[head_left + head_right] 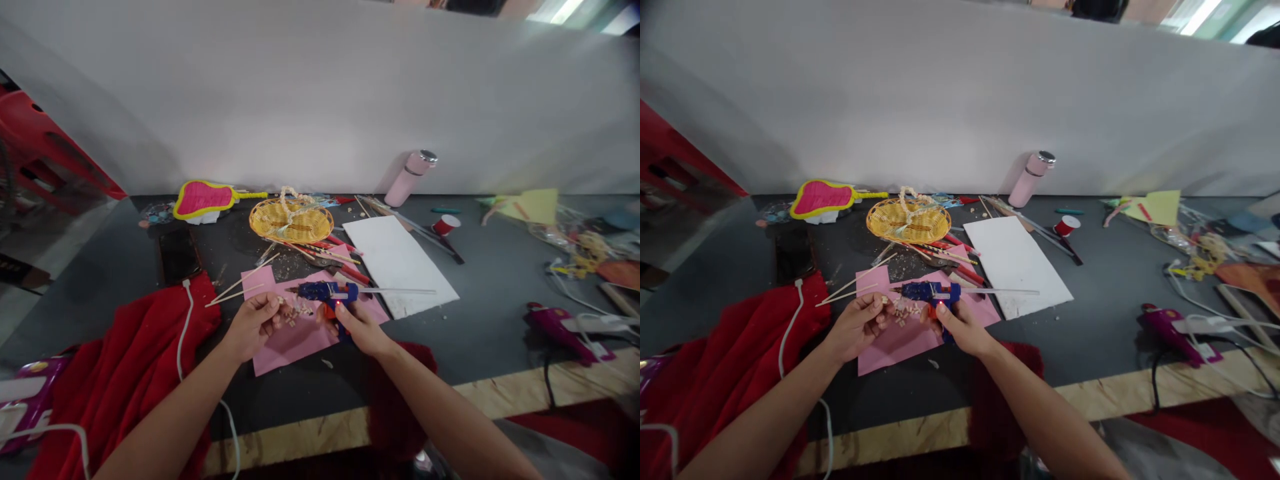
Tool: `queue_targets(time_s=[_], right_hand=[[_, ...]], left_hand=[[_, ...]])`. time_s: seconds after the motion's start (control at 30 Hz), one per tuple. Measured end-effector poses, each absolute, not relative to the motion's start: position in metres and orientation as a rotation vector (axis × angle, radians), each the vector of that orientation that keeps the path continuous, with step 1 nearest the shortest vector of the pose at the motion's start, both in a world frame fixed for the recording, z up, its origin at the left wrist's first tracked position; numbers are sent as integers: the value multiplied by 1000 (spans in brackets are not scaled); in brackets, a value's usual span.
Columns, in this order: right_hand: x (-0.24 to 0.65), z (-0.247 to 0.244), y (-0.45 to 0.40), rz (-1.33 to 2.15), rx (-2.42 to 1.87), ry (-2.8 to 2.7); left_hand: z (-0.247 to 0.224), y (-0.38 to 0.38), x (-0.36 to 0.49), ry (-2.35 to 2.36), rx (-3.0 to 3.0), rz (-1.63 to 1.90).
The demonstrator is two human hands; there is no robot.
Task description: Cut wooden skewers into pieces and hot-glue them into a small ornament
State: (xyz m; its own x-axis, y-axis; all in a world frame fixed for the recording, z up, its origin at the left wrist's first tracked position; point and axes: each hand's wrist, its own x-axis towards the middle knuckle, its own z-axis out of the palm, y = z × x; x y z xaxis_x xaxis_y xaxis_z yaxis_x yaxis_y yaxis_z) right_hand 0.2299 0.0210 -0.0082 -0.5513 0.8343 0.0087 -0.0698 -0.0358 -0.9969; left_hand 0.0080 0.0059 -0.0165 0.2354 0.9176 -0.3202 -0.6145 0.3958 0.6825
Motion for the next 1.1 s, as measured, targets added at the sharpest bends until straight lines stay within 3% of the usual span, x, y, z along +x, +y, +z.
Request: queue_targets(time_s=[0.43,0.6,0.77,1.1], right_hand=[[300,14,64,1319,-1207,-866],[354,0,83,1178,-1566,-1076],[388,2,97,716,-2247,-1642],[373,28,93,319,-2514,-1932]], left_hand=[[-17,7,3,717,533,1153],[-15,6,2,737,522,1136],[-17,5,2,725,526,1137],[-12,4,4,730,521,1123]])
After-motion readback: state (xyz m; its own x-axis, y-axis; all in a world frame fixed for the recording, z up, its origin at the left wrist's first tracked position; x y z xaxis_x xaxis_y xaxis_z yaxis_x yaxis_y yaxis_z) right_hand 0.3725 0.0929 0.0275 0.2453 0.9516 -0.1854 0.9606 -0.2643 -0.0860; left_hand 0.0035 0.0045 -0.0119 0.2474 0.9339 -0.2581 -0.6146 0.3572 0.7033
